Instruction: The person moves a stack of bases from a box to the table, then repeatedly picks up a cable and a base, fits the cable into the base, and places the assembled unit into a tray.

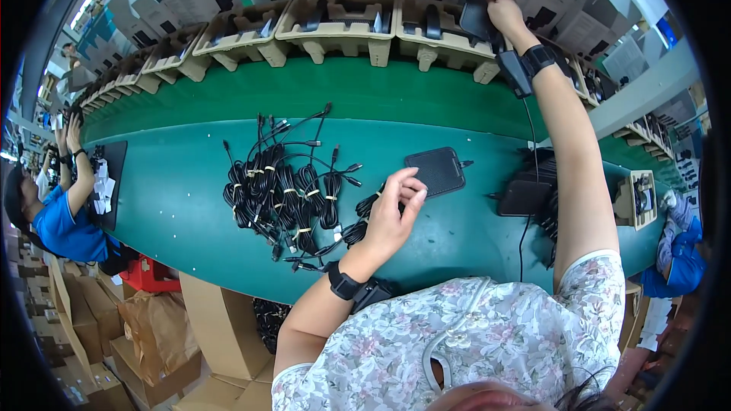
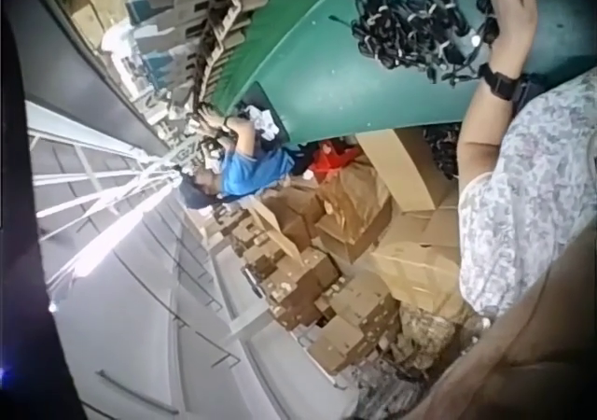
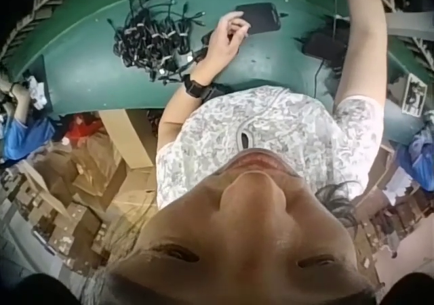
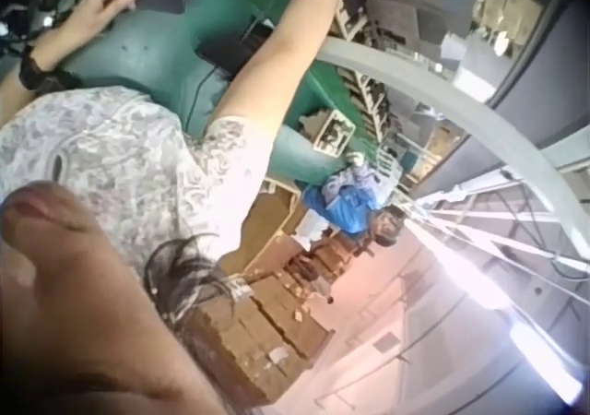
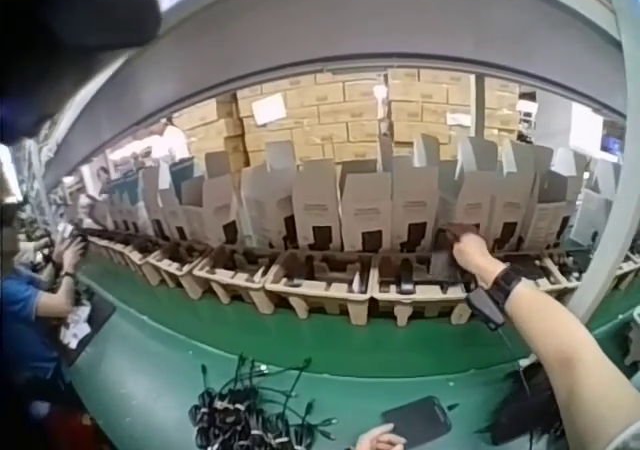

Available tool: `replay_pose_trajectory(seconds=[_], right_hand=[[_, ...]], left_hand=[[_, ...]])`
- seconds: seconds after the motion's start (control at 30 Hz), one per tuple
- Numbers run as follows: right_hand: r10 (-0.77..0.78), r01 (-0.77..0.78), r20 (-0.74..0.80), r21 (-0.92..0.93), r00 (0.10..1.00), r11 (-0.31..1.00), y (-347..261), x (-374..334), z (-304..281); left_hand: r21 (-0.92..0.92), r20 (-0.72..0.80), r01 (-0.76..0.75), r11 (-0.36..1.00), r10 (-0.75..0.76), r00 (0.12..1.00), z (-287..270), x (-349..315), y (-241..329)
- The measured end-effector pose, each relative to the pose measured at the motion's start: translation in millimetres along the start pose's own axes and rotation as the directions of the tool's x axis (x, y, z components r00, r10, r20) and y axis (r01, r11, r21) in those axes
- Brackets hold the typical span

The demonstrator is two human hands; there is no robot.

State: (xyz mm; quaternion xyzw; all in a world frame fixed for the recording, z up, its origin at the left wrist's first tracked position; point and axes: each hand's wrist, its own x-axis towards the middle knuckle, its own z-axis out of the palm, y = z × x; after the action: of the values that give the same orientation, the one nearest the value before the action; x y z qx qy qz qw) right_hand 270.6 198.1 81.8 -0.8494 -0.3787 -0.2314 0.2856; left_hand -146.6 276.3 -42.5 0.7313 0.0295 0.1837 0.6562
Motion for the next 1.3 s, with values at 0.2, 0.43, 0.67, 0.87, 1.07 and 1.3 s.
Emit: replay_pose_trajectory(seconds=[0.2, 0.43, 0.67, 0.87, 1.07, 1.3], right_hand=[[-0.092, 0.098, 0.033, -0.31, 0.995, 0.946, 20, -16, 45], [-0.374, 0.361, 0.077, -0.498, 0.924, 0.788, -56, -40, 35], [-0.823, 0.685, 0.313, 0.457, 0.473, 0.567, -248, -120, 60], [-0.877, 0.718, 0.418, 0.532, 0.237, 0.448, -275, -187, 67], [-0.915, 0.784, 0.25, 0.474, 0.317, 0.401, -247, -170, 19], [-0.564, 0.159, 0.329, 0.745, 0.757, 0.648, -231, -169, -44]], left_hand=[[0.062, -0.012, 0.028, 0.998, -0.027, 1.0, -2, 0, 4], [0.122, 0.025, -0.005, 0.993, 0.002, 1.0, 5, 1, 7], [0.38, 0.166, -0.194, 0.904, 0.139, 0.976, 1, -7, -1], [0.368, 0.123, -0.36, 0.857, 0.339, 0.933, 14, -4, -4], [0.437, 0.414, -0.282, 0.854, 0.087, 0.906, 18, 9, 38], [0.147, 0.343, -0.011, 0.989, -0.04, 0.938, 22, 21, 43]])
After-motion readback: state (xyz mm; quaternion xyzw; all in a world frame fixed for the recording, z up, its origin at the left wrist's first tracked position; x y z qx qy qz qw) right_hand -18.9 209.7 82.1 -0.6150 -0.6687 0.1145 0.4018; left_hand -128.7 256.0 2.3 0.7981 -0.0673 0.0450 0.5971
